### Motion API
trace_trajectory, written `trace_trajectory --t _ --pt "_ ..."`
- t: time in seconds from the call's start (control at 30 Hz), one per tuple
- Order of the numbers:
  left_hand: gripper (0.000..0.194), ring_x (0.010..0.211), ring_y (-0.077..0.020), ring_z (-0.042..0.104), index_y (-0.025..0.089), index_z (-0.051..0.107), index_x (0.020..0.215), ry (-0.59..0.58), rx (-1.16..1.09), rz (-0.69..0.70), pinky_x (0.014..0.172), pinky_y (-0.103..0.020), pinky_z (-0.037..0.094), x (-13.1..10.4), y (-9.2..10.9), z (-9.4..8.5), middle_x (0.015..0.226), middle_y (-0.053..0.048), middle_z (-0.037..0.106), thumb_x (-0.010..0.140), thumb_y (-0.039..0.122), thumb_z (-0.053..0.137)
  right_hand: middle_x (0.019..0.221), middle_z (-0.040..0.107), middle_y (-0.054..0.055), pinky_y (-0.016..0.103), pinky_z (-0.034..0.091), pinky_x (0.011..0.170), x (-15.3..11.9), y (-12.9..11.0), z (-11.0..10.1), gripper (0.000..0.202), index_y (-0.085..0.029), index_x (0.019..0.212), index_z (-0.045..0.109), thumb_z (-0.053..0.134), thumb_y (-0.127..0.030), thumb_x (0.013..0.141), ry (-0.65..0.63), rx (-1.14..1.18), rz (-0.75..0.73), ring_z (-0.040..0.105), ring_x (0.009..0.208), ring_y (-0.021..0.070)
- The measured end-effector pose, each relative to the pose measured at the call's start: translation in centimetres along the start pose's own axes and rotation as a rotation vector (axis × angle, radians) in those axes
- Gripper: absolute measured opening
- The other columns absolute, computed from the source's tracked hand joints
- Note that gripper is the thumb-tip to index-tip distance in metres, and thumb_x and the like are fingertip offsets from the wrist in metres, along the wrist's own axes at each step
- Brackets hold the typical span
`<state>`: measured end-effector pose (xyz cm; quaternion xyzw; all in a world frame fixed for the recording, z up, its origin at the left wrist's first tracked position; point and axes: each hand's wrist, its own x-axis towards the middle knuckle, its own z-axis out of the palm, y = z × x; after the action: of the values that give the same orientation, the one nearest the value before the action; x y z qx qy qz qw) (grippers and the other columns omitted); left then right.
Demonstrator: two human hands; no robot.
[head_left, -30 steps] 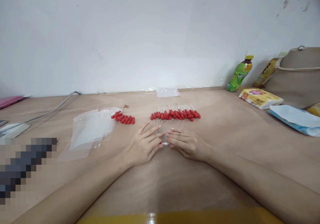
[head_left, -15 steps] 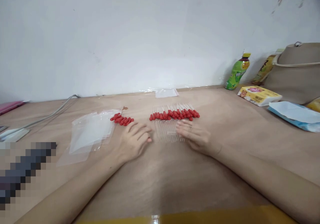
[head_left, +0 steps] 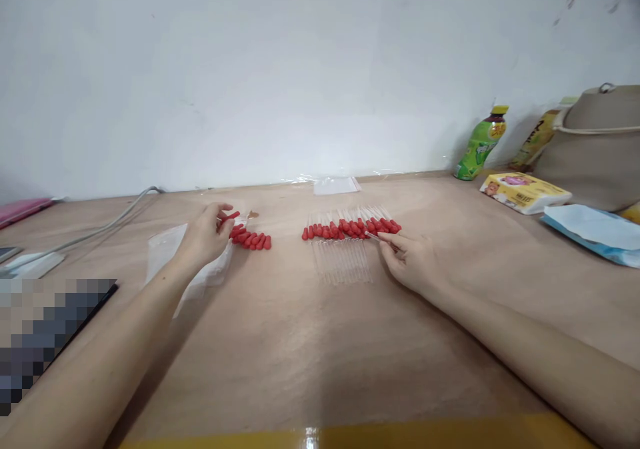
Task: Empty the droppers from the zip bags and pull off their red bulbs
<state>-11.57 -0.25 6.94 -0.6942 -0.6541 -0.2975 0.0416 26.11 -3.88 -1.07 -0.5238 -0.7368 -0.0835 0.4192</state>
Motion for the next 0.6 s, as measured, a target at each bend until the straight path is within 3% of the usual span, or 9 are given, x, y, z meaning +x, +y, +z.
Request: trace_trajectory --t 0.23,0.37,0.47,0.6 --pt "0.022 0.062 -0.0152 0.055 0.017 0.055 0.083 -0.021 0.013 -0.018 0.059 -0.027 0.042 0.1 -0.8 1.6 0.079 -0.004 0.062 0.073 0.036 0.055 0.076 0.067 0.002 0.028 0.04 0.06 0.1 -1.1 -0.9 0.024 -0.021 0.092 0.067 0.049 -0.022 0.075 -0.103 -0.038 0.056 0.059 0.061 0.0146" --pt "0.021 0.061 -0.0152 0.054 0.019 0.059 0.078 -0.069 0.069 0.037 0.059 -0.026 0.04 0.0 -0.8 1.8 0.072 -0.002 0.063 0.074 0.039 0.053 0.062 0.064 -0.001 0.026 0.034 0.054 0.0 -1.6 -1.1 0.021 -0.024 0.081 0.069 0.048 -0.023 0.076 -0.146 -0.105 0.086 0.054 0.053 0.0134" --pt "0.025 0.06 -0.015 0.054 0.018 0.06 0.075 -0.03 0.083 0.037 0.059 -0.025 0.039 0.1 -1.0 1.7 0.069 -0.002 0.062 0.076 0.041 0.05 0.051 0.057 -0.001 0.025 0.028 0.051 0.0 -1.7 -1.1 0.019 -0.023 0.072 0.066 0.047 -0.024 0.076 -0.222 -0.138 0.073 0.049 0.048 0.0128" --pt "0.028 0.06 -0.0155 0.054 0.018 0.06 0.074 0.057 0.104 -0.001 0.059 -0.026 0.038 0.1 -1.0 1.4 0.068 -0.002 0.061 0.078 0.042 0.047 0.054 0.054 -0.002 0.025 0.023 0.049 0.2 -2.2 -1.3 0.014 -0.02 0.065 0.057 0.047 -0.024 0.074 -0.357 -0.126 0.077 0.045 0.049 0.0116"
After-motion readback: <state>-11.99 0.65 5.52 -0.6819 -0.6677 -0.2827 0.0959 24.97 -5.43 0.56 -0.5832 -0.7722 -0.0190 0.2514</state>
